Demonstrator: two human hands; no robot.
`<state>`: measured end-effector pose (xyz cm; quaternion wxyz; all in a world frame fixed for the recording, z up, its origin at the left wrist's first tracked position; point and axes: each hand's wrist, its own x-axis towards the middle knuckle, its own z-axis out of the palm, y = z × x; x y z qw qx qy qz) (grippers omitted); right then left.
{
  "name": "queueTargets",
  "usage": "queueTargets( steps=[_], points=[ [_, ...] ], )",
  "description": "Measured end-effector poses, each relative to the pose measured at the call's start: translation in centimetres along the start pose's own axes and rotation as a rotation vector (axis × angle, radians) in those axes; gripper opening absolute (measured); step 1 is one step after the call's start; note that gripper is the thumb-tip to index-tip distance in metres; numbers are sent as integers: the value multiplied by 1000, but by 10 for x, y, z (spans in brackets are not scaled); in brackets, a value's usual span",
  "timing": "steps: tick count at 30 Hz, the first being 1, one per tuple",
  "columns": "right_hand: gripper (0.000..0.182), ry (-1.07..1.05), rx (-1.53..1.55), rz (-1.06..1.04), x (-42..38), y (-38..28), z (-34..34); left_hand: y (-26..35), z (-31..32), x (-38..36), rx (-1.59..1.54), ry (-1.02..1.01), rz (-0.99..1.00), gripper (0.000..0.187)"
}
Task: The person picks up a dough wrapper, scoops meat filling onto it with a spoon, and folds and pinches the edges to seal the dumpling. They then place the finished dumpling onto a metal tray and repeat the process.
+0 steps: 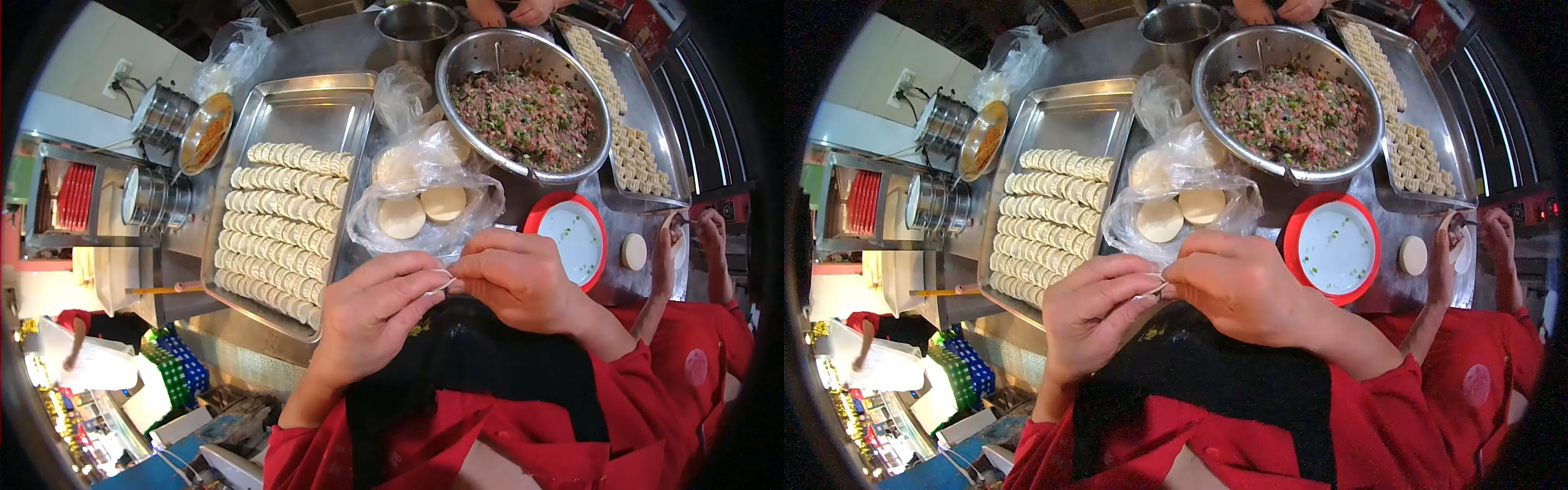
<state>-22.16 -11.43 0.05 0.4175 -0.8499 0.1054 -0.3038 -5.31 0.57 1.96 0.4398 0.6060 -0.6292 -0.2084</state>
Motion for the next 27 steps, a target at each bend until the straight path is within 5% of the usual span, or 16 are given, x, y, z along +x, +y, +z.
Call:
queueTargets(
  steps=[19,27],
  points=[
    [22,18,-7,-37,2,-2,-2,-2,0,-4,-21,116,-11,18],
    [24,-16,-23,-25,0,-2,0,-1,3,-1,43,4,103,19]
  ],
)
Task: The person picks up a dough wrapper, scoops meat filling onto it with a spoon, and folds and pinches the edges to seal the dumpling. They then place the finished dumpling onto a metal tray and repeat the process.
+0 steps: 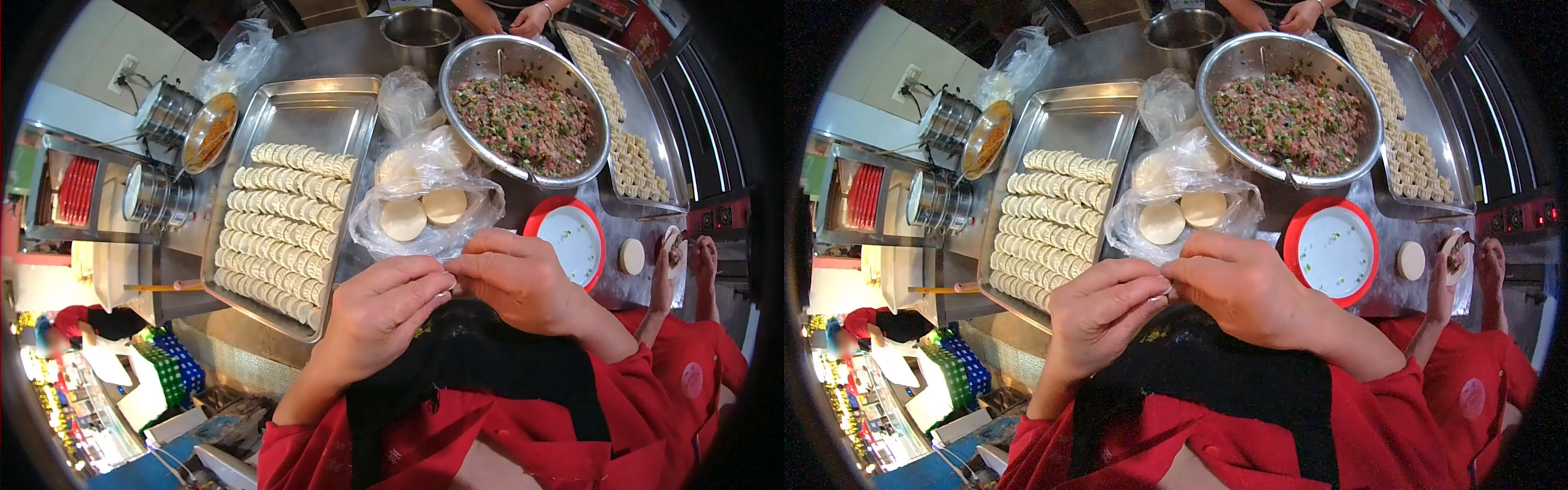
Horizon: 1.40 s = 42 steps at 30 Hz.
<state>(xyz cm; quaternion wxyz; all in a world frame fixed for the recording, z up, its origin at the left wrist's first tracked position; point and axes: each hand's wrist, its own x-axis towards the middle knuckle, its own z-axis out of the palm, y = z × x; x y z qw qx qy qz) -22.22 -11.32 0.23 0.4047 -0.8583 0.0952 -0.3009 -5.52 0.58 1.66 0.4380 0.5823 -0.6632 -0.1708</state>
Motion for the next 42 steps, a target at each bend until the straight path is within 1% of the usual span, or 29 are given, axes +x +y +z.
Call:
queueTargets(
  steps=[4,6,8,10,15,19,22,25,29,31,34,37,41,42],
  points=[
    [22,12,27,13,0,-4,-3,6,-5,2,15,19,-61,18],
    [21,44,29,7,2,-3,-2,2,-6,0,-68,58,-155,18],
    [20,72,37,-2,3,-1,0,-2,-4,-1,-40,54,-131,18],
    [20,60,66,57,2,-1,2,-5,-2,0,-13,49,-106,18],
    [19,50,9,20,0,2,3,-7,2,0,34,8,-3,18],
    [18,53,28,-13,0,3,1,-4,-2,4,35,10,-18,18],
    [18,70,24,-40,0,5,2,-6,-1,2,7,64,-27,18],
    [19,55,4,-19,-1,5,1,-8,3,1,30,65,-33,19],
    [20,40,6,38,-2,3,3,-10,7,1,28,20,32,20],
    [21,33,-66,-52,-3,5,3,-10,7,1,33,7,51,21],
    [24,55,-57,-49,-6,6,3,-10,4,2,51,10,67,21],
    [26,80,-18,-31,-5,7,3,-12,1,1,46,46,30,22],
    [27,58,-9,-17,-6,6,5,-12,4,-1,46,37,65,23],
    [26,39,-25,23,-6,2,5,-11,4,-1,45,20,77,23]
  ],
)
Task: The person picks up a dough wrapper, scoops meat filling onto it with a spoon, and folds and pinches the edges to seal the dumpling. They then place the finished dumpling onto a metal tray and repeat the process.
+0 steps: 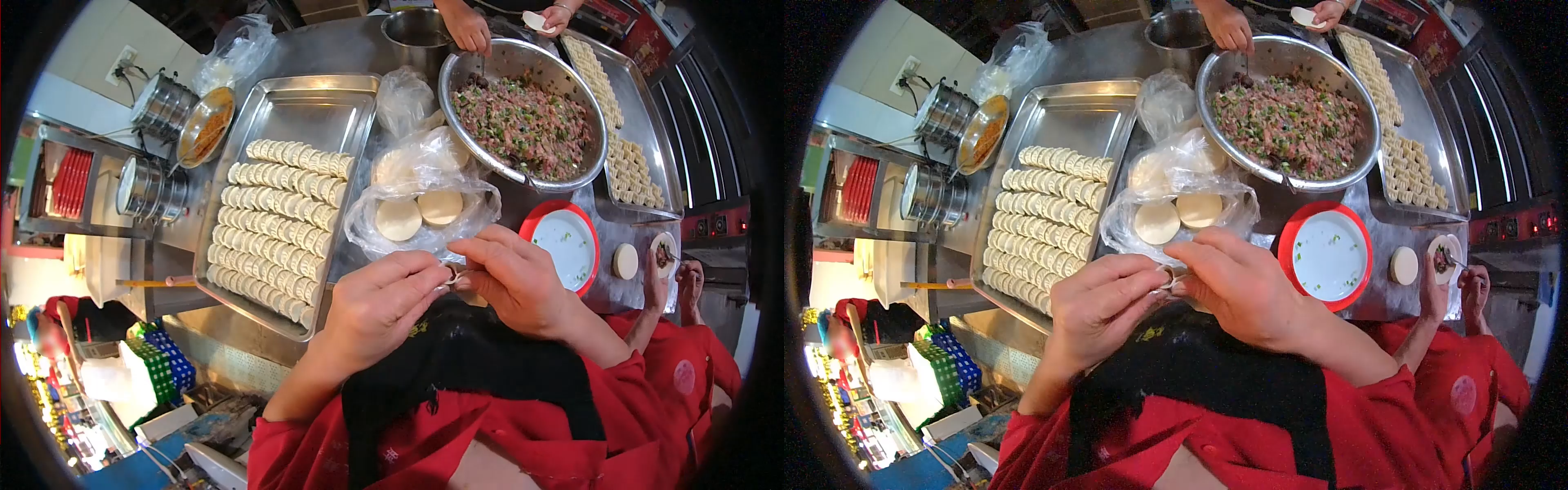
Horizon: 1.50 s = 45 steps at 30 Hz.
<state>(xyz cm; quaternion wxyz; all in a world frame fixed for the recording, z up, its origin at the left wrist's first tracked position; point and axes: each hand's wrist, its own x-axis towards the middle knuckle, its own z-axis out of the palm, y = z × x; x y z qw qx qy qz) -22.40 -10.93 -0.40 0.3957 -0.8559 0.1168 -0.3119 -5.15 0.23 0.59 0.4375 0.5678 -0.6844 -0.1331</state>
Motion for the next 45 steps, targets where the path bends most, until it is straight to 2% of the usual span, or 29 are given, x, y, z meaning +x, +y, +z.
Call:
queueTargets(
  steps=[2,4,8,14,19,21,24,28,33,39,43,45],
  points=[
    [25,-17,-18,39,0,-2,-1,-1,1,-1,-9,-20,22,23],
    [22,-61,-39,-50,1,0,-1,-1,-1,-1,-14,-42,46,22],
    [21,-9,-76,-84,1,2,2,1,-9,-1,15,-64,20,22],
    [19,-14,26,26,4,-1,2,1,-5,-2,45,-34,34,24],
    [17,-20,-54,-116,5,2,1,1,-5,1,32,-58,74,27],
    [18,10,-67,-98,6,-1,-1,5,-4,1,20,105,-24,24],
    [19,63,-80,-90,7,-2,-1,7,2,2,-23,169,-36,25],
    [19,71,-51,-85,8,-5,0,11,5,7,-33,189,-25,25],
    [19,31,-71,-90,8,-5,0,8,2,8,-54,82,54,34],
    [19,72,-86,-112,7,-5,2,10,8,3,-97,216,53,37],
    [17,86,-39,-107,12,-8,5,10,6,6,-111,205,33,39],
    [17,44,-79,-102,7,-6,4,9,3,6,-57,139,61,41]
  ],
)
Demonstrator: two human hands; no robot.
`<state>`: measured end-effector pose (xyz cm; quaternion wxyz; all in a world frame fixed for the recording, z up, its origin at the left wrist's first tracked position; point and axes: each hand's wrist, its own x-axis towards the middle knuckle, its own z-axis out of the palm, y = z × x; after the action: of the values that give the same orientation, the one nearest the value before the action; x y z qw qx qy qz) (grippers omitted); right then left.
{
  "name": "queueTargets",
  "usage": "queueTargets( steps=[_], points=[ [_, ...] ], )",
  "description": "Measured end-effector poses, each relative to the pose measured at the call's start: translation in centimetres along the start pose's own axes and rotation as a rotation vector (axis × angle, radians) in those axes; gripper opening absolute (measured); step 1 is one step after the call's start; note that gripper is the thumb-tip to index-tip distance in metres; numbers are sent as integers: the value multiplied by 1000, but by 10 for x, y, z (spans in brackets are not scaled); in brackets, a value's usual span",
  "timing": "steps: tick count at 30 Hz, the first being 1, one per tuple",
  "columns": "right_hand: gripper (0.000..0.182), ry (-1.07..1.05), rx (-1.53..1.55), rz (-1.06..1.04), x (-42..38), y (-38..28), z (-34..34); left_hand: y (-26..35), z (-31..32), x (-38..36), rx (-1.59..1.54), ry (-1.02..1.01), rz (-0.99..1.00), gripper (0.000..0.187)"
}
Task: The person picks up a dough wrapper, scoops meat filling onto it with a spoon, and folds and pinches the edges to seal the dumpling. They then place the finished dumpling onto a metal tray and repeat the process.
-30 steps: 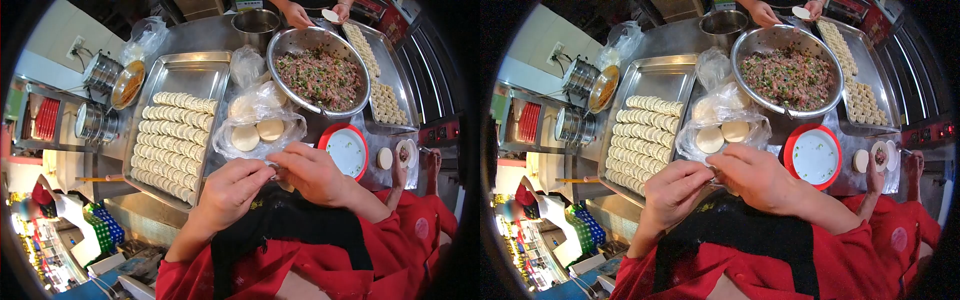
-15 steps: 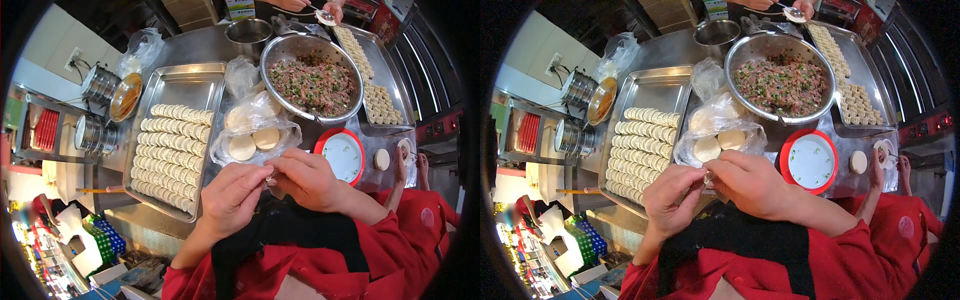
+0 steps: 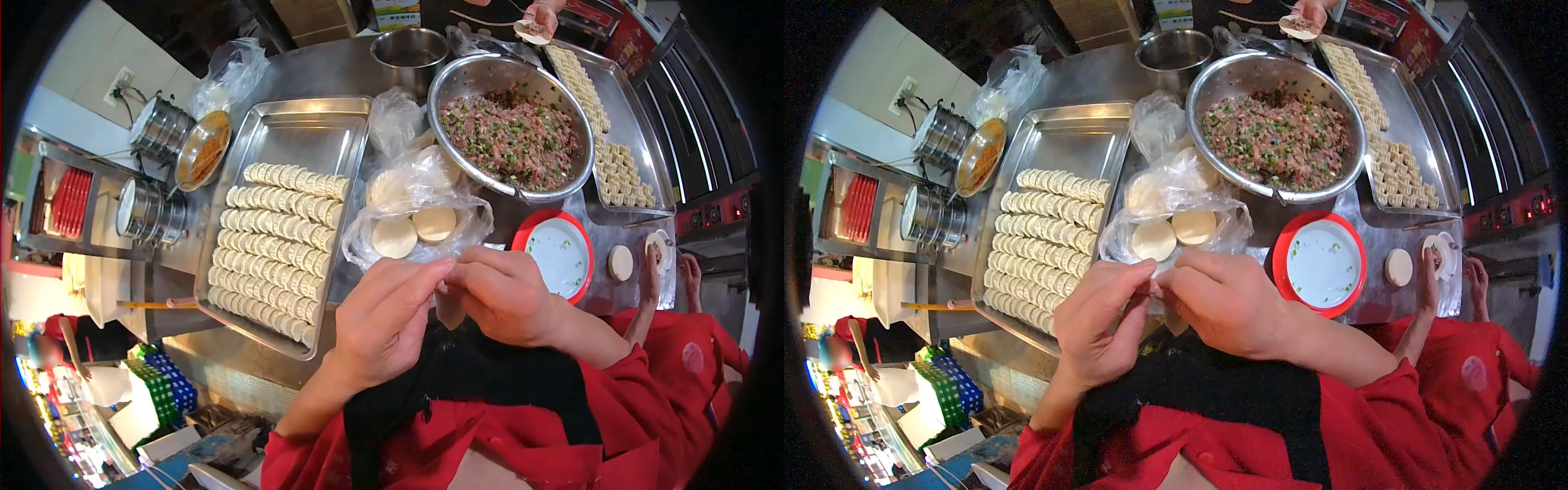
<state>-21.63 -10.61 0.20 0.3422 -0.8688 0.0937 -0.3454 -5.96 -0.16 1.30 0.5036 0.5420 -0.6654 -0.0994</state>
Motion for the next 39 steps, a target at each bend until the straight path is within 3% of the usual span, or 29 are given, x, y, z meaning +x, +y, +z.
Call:
queueTargets(
  steps=[1,3,4,6,8,10,12,16,18,24,28,31,34,37,39],
  points=[
    [17,-38,-41,-2,0,1,-1,1,-1,0,1,3,1,41],
    [17,-39,5,15,1,-1,-4,4,-3,-2,-92,-37,-235,47],
    [17,-38,49,33,2,-1,-5,3,-2,-2,-93,-38,-235,47],
    [17,-55,63,53,3,3,-2,1,3,-4,-764,-151,-839,54],
    [17,-71,79,78,5,4,-2,-21,7,-16,-934,-249,-846,58],
    [16,49,-26,130,12,2,-6,-29,9,-19,-967,-160,-884,55],
    [18,34,-35,215,10,4,-12,-25,9,-17,-1017,-94,-877,49],
    [19,28,-57,129,5,10,1,-30,15,-23,-812,37,-806,43],
    [17,61,-29,86,5,6,12,-33,16,-24,-528,49,-528,43],
    [21,8,-157,-131,9,17,23,-29,19,-26,-592,131,-501,48],
    [22,-41,-196,-179,16,17,23,-36,16,-27,-588,122,-525,49],
    [24,-106,-153,-88,20,16,26,-41,9,-33,-552,61,-685,52],
    [24,-32,-163,-190,33,18,38,-45,4,-32,-544,87,-582,52],
    [25,-111,-175,-236,37,29,43,-54,2,-32,-606,102,-568,51],
    [26,-161,-171,-226,40,29,47,-57,-2,-34,-664,33,-794,49]
  ],
)
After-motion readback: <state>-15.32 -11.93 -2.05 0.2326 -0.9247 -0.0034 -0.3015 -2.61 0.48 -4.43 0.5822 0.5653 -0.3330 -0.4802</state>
